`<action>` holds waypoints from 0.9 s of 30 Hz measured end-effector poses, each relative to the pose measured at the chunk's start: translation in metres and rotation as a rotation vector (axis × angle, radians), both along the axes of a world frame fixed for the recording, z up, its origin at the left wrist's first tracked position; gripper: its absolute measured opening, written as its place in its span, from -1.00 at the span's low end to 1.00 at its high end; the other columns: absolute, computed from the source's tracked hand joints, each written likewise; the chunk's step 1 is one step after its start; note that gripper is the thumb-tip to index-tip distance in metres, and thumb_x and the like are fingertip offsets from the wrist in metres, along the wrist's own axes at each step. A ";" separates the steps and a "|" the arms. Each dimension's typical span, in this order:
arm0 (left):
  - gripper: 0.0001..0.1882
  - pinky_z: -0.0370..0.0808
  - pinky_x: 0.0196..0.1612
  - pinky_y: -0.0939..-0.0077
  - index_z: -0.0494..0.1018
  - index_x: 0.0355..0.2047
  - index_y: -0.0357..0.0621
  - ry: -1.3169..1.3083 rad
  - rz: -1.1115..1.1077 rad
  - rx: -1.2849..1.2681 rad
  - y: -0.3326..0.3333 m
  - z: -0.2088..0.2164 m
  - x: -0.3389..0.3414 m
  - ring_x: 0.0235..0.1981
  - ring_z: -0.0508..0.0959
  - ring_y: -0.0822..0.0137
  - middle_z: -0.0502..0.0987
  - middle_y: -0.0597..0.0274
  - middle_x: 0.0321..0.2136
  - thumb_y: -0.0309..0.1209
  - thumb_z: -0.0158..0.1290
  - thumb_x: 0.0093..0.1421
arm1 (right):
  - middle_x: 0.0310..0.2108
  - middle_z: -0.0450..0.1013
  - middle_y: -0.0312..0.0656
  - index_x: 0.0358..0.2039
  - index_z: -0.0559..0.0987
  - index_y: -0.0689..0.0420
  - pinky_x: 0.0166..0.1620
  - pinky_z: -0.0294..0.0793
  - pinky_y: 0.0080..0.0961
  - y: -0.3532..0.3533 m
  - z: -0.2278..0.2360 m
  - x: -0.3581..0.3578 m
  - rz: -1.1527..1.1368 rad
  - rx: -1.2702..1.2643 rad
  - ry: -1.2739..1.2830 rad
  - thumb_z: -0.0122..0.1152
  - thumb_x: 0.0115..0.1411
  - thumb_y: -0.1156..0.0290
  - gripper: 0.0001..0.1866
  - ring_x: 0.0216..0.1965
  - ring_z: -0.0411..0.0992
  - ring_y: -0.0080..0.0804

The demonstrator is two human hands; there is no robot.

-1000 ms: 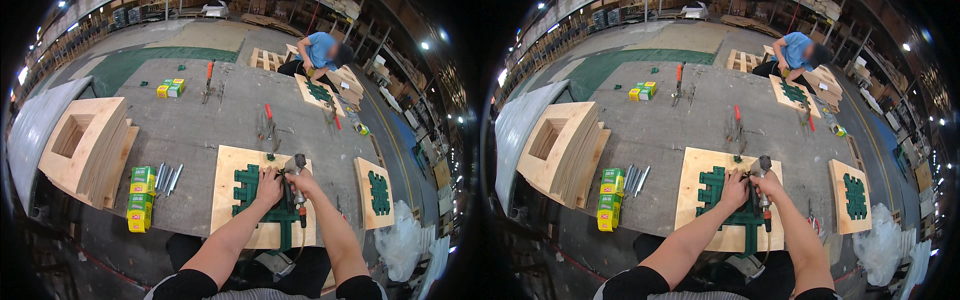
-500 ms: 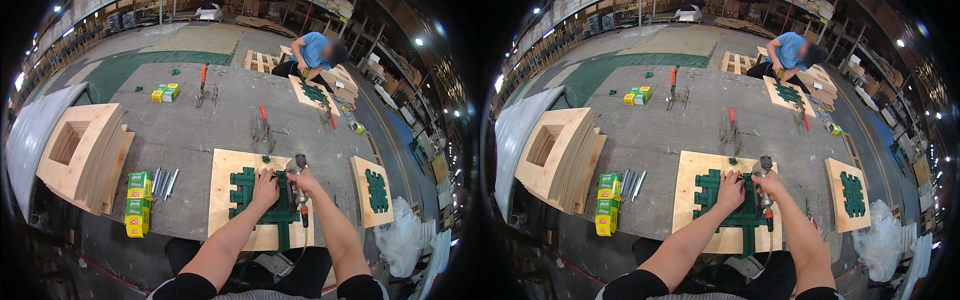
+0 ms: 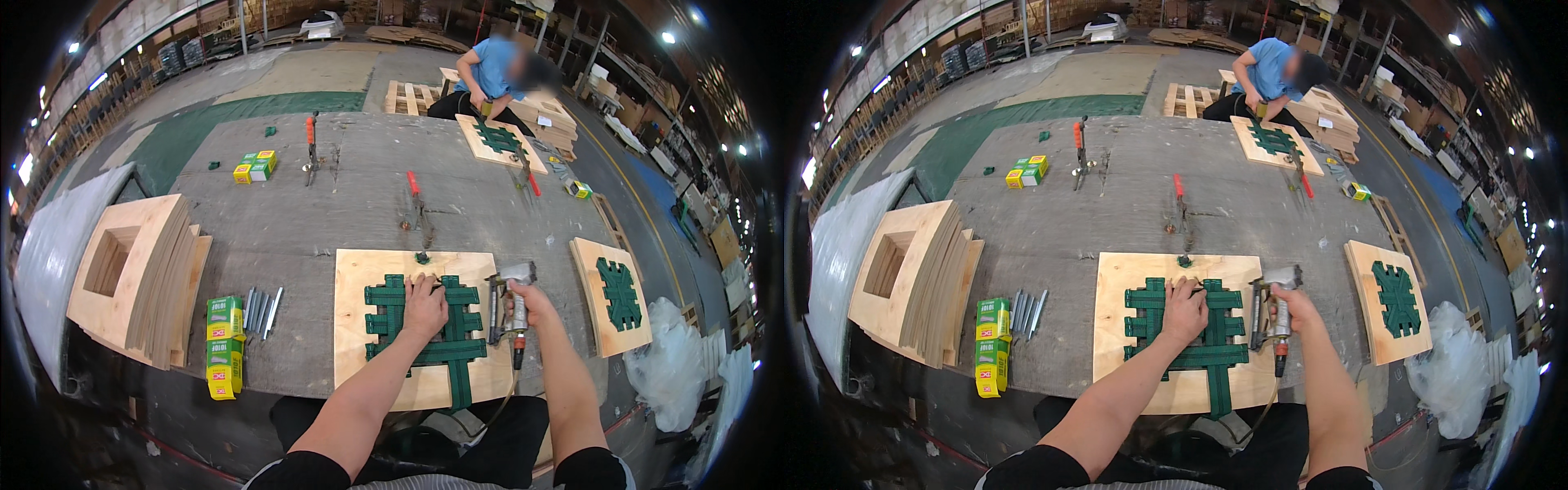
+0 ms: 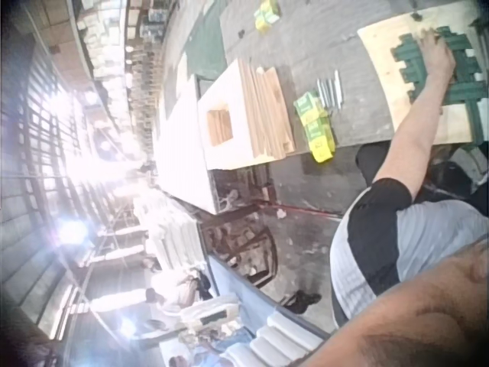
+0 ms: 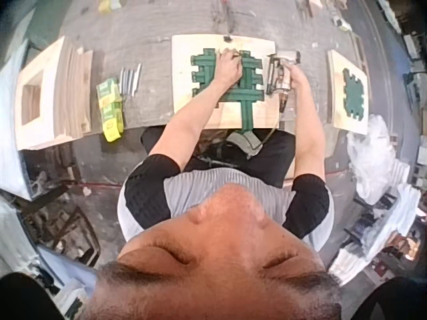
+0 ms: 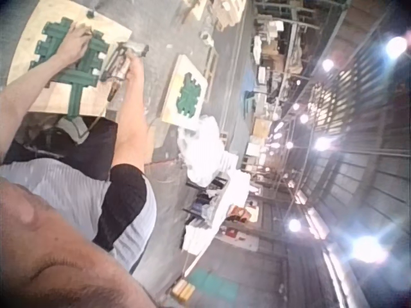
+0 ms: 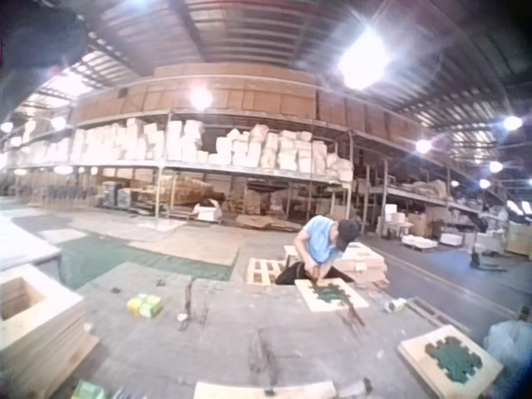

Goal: The person assembles green plastic strips into a grid pattern on a wooden board using a pneumatic nail gun. They place strips, secure them with nails, and repeat the process to form a complete grid.

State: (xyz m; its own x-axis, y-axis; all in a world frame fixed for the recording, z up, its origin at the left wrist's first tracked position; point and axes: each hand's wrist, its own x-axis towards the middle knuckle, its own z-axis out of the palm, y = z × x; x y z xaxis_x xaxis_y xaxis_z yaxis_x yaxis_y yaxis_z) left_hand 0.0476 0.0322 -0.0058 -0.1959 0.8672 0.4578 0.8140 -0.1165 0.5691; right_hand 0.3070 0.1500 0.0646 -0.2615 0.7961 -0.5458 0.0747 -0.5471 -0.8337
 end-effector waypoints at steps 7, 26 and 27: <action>-0.73 0.04 0.43 -0.30 0.65 -0.11 -0.15 0.006 0.034 0.014 0.000 -0.004 -0.004 0.29 0.36 -0.13 0.48 -0.01 0.12 -0.40 0.11 0.21 | -0.48 0.46 -0.26 -0.15 0.54 0.10 -0.50 0.52 -0.40 0.001 -0.020 0.066 -0.189 -0.094 0.148 0.28 0.35 0.15 -0.71 -0.56 0.44 -0.44; -0.38 0.40 0.24 0.44 0.30 0.32 -0.35 -0.991 -0.147 -0.627 -0.280 -0.022 0.111 0.17 0.50 0.31 0.52 0.01 0.18 -0.26 0.17 0.38 | -0.27 0.57 -0.22 0.13 0.54 0.30 -0.34 0.50 -0.57 -0.116 0.024 0.095 -0.171 0.454 -0.146 0.31 0.31 0.34 -0.56 -0.34 0.52 -0.50; -0.34 0.39 0.25 0.43 0.26 0.34 -0.37 -1.007 -0.152 -0.612 -0.268 -0.033 0.116 0.18 0.49 0.31 0.48 -0.01 0.21 -0.25 0.17 0.37 | -0.26 0.57 -0.22 0.13 0.54 0.30 -0.33 0.51 -0.56 -0.130 0.023 0.090 -0.142 0.429 -0.119 0.31 0.31 0.35 -0.56 -0.33 0.53 -0.50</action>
State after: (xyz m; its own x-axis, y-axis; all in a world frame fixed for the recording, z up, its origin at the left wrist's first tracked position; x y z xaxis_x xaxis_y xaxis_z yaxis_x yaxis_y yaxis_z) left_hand 0.1633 -0.2355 -0.0389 -0.1066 0.9336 -0.3420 -0.0303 0.3407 0.9397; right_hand 0.3974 0.0202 0.0873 -0.0889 0.9799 -0.1787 0.1329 -0.1661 -0.9771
